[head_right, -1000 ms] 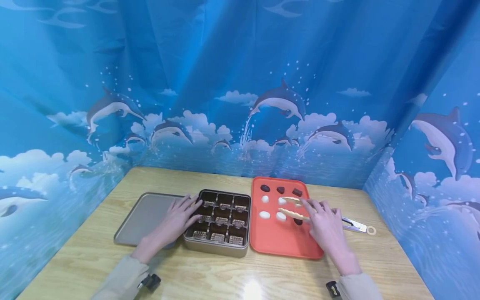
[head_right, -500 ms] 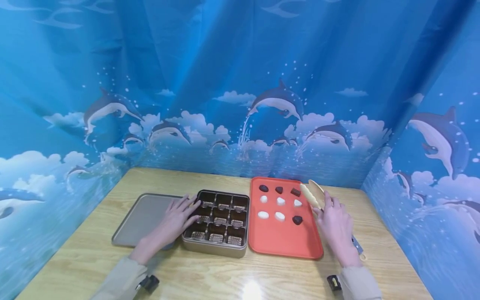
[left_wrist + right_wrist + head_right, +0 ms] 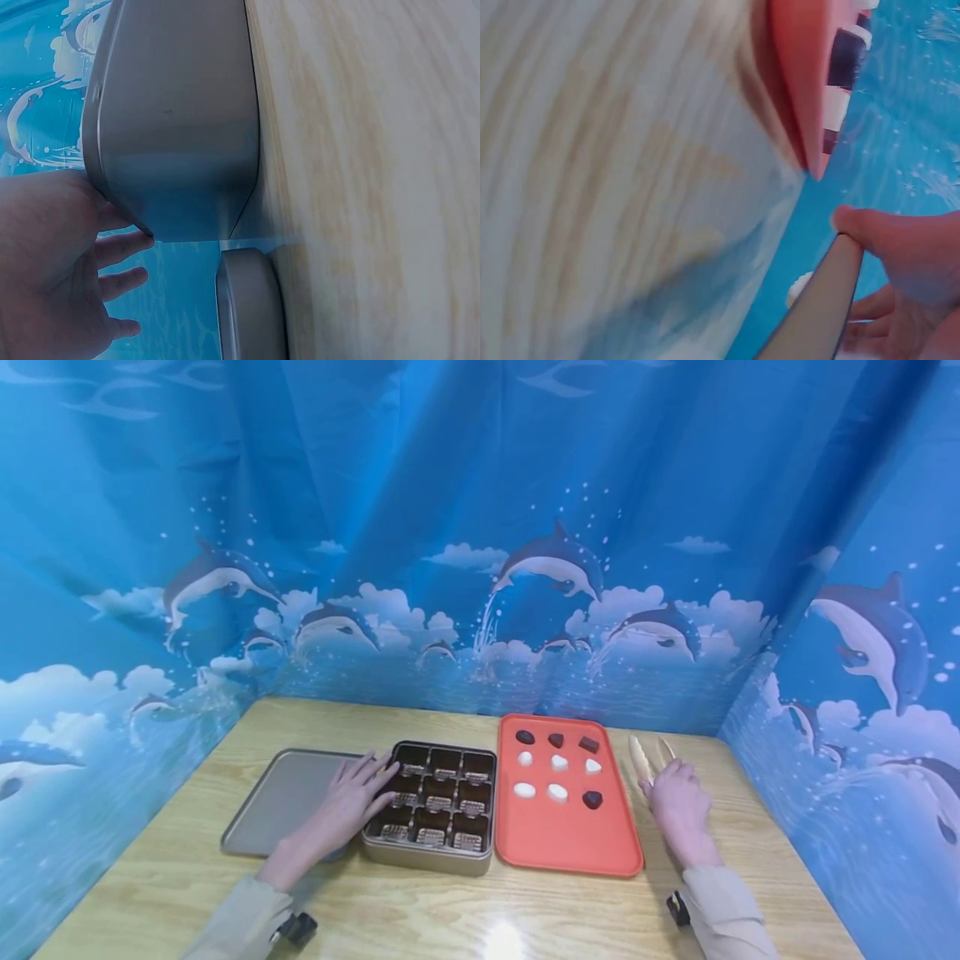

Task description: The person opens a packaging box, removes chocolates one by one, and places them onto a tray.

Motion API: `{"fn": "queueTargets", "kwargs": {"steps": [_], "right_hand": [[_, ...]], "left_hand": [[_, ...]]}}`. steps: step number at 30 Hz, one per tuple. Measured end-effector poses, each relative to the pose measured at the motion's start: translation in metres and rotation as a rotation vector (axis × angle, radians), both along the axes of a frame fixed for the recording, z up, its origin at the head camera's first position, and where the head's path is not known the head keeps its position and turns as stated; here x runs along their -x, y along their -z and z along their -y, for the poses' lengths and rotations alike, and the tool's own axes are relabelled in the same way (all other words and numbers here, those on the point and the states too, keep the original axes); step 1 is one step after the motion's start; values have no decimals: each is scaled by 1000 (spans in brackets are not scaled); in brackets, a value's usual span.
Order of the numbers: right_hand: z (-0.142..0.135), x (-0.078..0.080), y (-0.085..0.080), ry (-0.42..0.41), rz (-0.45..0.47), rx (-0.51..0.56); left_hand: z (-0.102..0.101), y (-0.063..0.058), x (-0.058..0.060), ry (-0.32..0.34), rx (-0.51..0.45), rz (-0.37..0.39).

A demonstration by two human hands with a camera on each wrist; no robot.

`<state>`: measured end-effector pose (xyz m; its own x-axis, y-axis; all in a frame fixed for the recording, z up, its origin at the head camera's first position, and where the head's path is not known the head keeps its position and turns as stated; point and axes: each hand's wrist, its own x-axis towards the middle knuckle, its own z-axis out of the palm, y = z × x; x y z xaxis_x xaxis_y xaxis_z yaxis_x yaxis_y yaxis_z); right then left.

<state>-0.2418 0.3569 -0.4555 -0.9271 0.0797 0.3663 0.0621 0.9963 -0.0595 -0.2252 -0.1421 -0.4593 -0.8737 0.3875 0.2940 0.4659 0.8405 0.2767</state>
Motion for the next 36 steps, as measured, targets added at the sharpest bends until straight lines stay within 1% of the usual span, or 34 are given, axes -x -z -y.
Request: {"fn": "queueTargets", "kwargs": {"steps": [3, 7, 12, 14, 19, 21, 27, 31, 36], "right_hand": [[-2, 3, 3, 9, 92, 10], [-4, 6, 4, 38, 194, 59], [-5, 8, 2, 90, 294, 98], [-5, 8, 2, 94, 315, 95], [-6, 8, -1, 64, 370, 81], [-9, 8, -3, 65, 400, 85], [-15, 7, -5, 116, 485, 119], [-14, 4, -8, 133, 507, 137], [-11, -4, -15, 108, 503, 163]], "left_hand": [[1, -1, -1, -3, 5, -1], [0, 0, -2, -6, 19, 3], [0, 1, -2, -3, 22, 6], [0, 2, -1, -3, 19, 0], [1, 2, -1, -3, 18, -10], [1, 2, -1, -1, 18, -10], [0, 2, 1, -7, 23, -7], [0, 3, 2, -8, 27, -14], [1, 3, 2, -8, 29, -13]]}}
